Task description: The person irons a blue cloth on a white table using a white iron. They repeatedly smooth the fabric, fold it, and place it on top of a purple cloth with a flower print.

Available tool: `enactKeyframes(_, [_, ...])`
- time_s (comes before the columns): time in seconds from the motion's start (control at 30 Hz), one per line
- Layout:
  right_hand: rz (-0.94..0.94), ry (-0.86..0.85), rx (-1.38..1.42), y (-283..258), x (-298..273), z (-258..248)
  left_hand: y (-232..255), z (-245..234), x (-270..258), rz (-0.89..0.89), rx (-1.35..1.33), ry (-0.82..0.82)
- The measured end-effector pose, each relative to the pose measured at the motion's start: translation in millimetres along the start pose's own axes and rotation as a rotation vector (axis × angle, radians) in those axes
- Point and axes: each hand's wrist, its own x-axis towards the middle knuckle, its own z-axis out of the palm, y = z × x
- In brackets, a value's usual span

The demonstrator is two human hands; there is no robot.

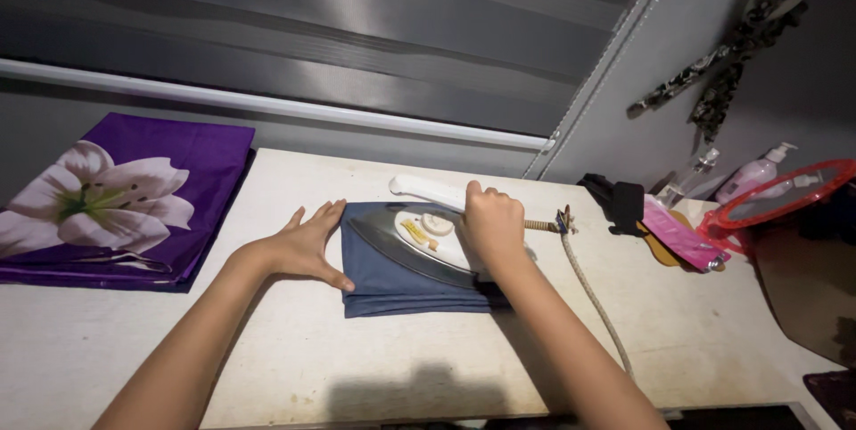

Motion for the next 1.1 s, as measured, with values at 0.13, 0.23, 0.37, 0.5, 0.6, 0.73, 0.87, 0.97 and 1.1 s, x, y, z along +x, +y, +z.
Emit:
enactKeyframes(0.13, [-0.045,0.029,0.027,1.7,-3.8,-4.1,3.7,-2.9,-4.2,-0.009,0.045,-0.026])
enactKeyframes(0.23, [-0.132,0.049,0.095,6.0,-4.3,-9.8,8.9,-6.8,-5.7,-0.107,-0.191,-0.02])
enactKeyframes(0.37, [-0.224,0.051,0.148,9.6,-6.6,-16.1,15.9,-7.9,-7.8,-0.158,-0.187,0.018])
enactKeyframes(0.5, [-0.295,0.065,0.192,11.1,-9.2,-21.7,21.0,-3.5,-7.8,-0.138,-0.119,0.057])
enactKeyframes(0.6, [-0.326,0.062,0.232,12.0,-9.2,-25.5,26.5,3.7,-4.0,-0.131,-0.023,0.1])
enactKeyframes(0.73, [-0.374,0.078,0.287,13.0,-10.7,-30.4,27.7,8.1,-1.8,-0.114,0.095,0.106])
enactKeyframes(0.87, [-0.385,0.055,0.299,13.4,-11.6,-35.3,27.4,8.6,-1.3,-0.122,0.086,0.105])
enactKeyframes(0.97, [-0.423,0.101,0.354,13.6,-15.5,-39.9,27.2,8.0,-1.2,-0.116,0.081,0.096])
enactKeyframes(1.1, [-0.368,0.048,0.31,15.1,-22.9,-44.9,24.9,10.5,-1.7,-0.112,0.074,0.105])
